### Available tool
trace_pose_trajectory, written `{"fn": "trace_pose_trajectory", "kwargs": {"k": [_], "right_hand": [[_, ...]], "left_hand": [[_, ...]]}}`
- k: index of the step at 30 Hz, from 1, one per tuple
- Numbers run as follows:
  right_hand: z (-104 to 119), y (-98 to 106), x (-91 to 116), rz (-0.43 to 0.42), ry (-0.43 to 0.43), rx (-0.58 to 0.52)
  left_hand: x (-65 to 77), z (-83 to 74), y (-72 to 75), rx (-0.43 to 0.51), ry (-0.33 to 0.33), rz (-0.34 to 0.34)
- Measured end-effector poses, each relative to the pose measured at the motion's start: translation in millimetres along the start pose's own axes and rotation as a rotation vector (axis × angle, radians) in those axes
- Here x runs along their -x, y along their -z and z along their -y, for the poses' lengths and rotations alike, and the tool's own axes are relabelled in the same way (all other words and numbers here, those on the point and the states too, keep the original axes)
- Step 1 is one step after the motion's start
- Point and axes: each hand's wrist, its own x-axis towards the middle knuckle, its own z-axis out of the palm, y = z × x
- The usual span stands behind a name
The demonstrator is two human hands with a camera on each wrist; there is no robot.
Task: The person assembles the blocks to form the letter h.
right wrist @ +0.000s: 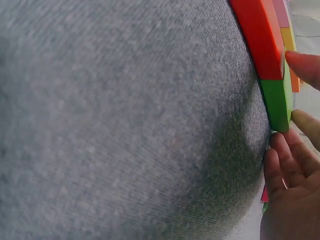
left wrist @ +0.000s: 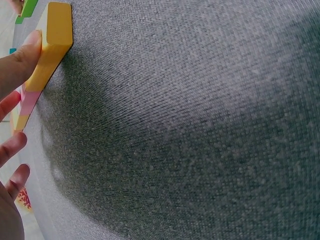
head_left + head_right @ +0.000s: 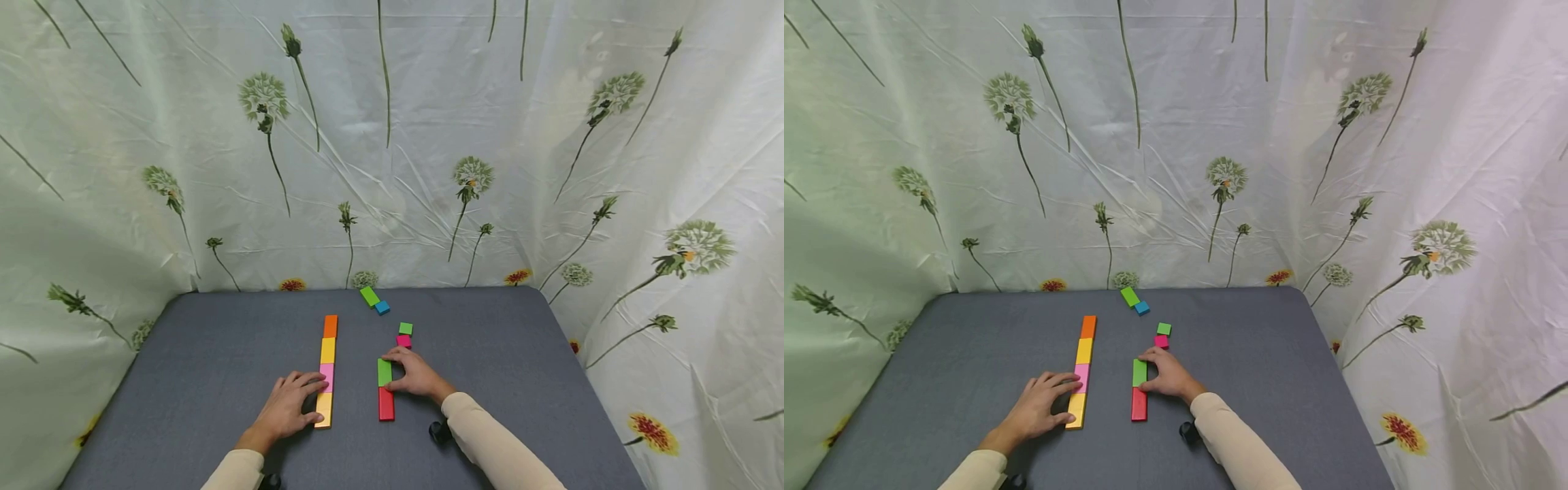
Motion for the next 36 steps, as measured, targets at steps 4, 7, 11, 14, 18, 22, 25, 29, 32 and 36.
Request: {"fn": "trace_pose_trajectory", "kwargs": {"k": [4,7,11,14,18,22,25,29,32,36], "right_hand": [[6,-1,6,0.033,-0.007,0.062],[10,-3,12,0.06,0.015,0.141],[11,-7,19,0.087,0.053,0.256],[11,-10,21,0.098,0.066,0.306],[8,-12,22,0.098,0.072,0.333],[7,-11,23,0.104,0.074,0.324],[7,-10,24,0.116,0.07,0.316],[8,-9,27,0.126,0.065,0.31],[8,-10,29,0.119,0.076,0.313],[8,-10,30,0.113,0.087,0.311]], "left_hand": [[0.4,-0.6,0.3,-0.001,0.007,0.005],[1.2,-1.0,0.8,0.0,0.002,0.007],[1.6,-0.3,1.2,-0.004,-0.003,0.006],[1.5,0.2,1.3,-0.004,0.004,0.008],[1.1,0.2,0.9,0.001,0.017,0.016],[0.2,0.0,0.6,0.0,0.026,0.014],[-0.2,0.2,0.3,-0.003,0.031,0.012],[-0.2,0.1,0.2,-0.01,0.027,0.008],[0.1,-0.3,-0.1,-0.012,0.027,0.008],[0.1,-1.1,0.0,-0.005,0.03,0.011]]}}
